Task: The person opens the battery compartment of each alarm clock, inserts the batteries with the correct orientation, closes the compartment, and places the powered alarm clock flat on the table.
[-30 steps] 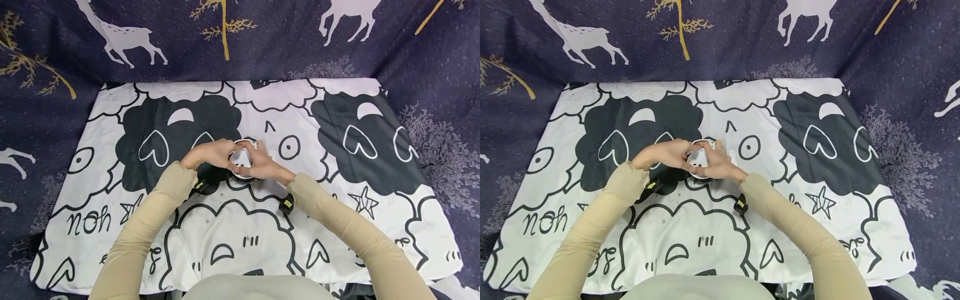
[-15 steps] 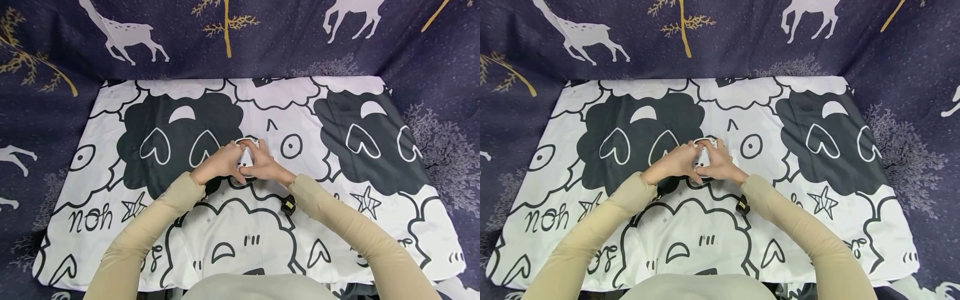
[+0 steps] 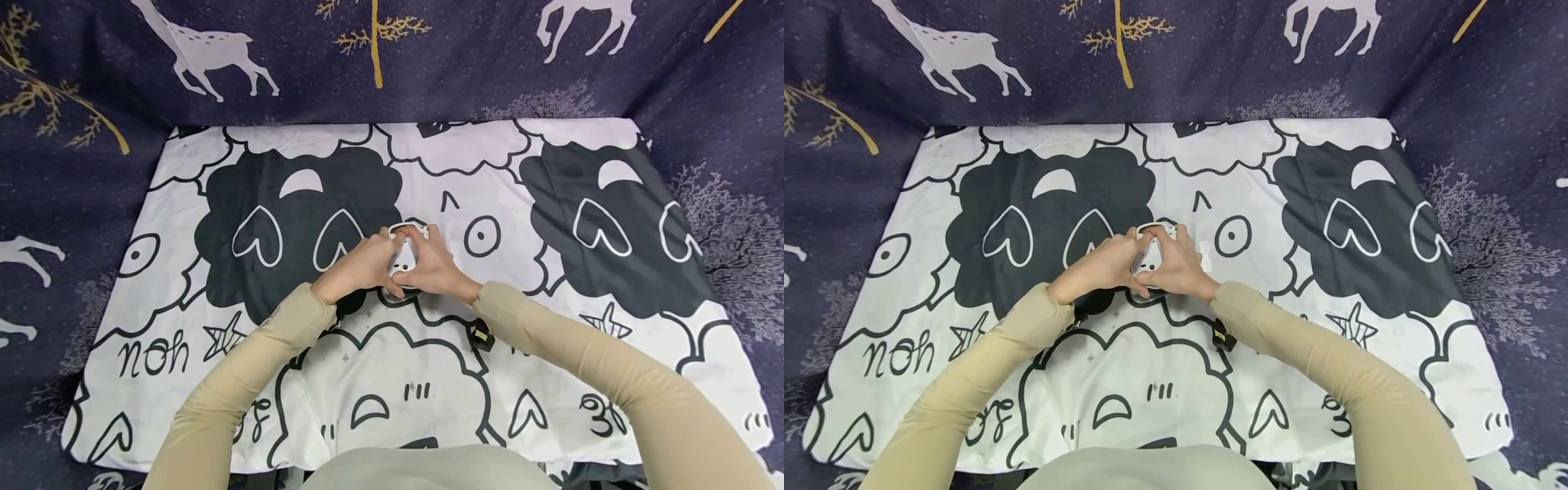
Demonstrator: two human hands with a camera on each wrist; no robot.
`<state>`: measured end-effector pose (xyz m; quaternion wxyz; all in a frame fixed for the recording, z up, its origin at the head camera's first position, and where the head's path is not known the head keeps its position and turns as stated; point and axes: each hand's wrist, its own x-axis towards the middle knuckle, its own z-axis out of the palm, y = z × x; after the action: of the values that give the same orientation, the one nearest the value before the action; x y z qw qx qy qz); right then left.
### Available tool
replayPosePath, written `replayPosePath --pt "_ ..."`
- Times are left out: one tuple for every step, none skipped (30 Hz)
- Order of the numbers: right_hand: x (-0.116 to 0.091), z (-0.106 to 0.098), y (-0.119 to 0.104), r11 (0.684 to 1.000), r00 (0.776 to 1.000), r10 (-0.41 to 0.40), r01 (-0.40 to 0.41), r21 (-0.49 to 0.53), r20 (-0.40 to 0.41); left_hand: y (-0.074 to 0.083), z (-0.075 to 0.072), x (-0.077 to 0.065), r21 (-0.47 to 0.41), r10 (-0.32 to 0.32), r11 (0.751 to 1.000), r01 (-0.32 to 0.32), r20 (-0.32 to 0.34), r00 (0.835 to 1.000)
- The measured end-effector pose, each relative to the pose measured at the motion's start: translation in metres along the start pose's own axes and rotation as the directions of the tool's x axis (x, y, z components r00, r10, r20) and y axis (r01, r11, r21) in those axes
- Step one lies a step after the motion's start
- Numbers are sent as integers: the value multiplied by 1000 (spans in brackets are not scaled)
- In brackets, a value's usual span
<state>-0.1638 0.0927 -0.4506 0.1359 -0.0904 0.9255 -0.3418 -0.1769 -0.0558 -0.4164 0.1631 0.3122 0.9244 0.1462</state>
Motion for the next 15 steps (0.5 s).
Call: replayPosePath --pt "0 0 -1 1000 1000 7 -7 -6 0 0 1 -1 -2 0 1000 0 -1 1000" --pt "-1 0 -1 1000 1000 13 -13 -11 2 1 1 -1 -1 -2 1000 2 3 1000" --pt "-2 1 -2 1000 1000 15 -15 -15 0 1 1 -2 -4 -4 1000 4 5 1000" --pt "-2 1 -2 1000 1000 17 -17 -16 -3 1 1 -2 -8 -4 1000 4 9 1000" --pt "-3 2 -3 1000 1000 20 -20 -15 -9 1 0 -2 -10 -1 1000 1 11 1000" --pt "-4 2 -3 1000 1000 20 -20 -14 -15 0 0 -3 -9 6 1000 -6 13 1000" --pt "-4 3 -3 1000 1000 16 -16 -13 -19 0 -1 -3 -9 15 1000 -14 22 1000" --pt "-4 3 -3 1000 1000 9 -9 -8 -23 -1 -3 -3 -12 26 1000 -26 32 999" --pt "-4 3 -3 1000 1000 5 -5 -1 -27 -2 -4 -3 -14 46 999 -45 36 998" --pt "-3 3 -2 1000 1000 1 -1 4 -27 -4 -6 -2 -23 61 998 -60 51 997" --pt "-2 2 -2 1000 1000 -2 2 10 -23 -6 -9 -2 -44 77 996 -74 70 995" --pt "-1 2 -1 1000 1000 -7 7 17 -17 -8 -12 -2 -68 92 994 -86 95 991" --pt "0 1 0 1000 1000 -12 12 24 -13 -9 -15 -1 -94 105 991 -94 123 987" --pt "0 0 0 999 1000 -16 16 31 -7 -11 -17 0 -121 116 988 -98 147 982" --pt "1 0 1 999 1000 -18 18 35 1 -13 -19 1 -146 129 984 -105 166 978"
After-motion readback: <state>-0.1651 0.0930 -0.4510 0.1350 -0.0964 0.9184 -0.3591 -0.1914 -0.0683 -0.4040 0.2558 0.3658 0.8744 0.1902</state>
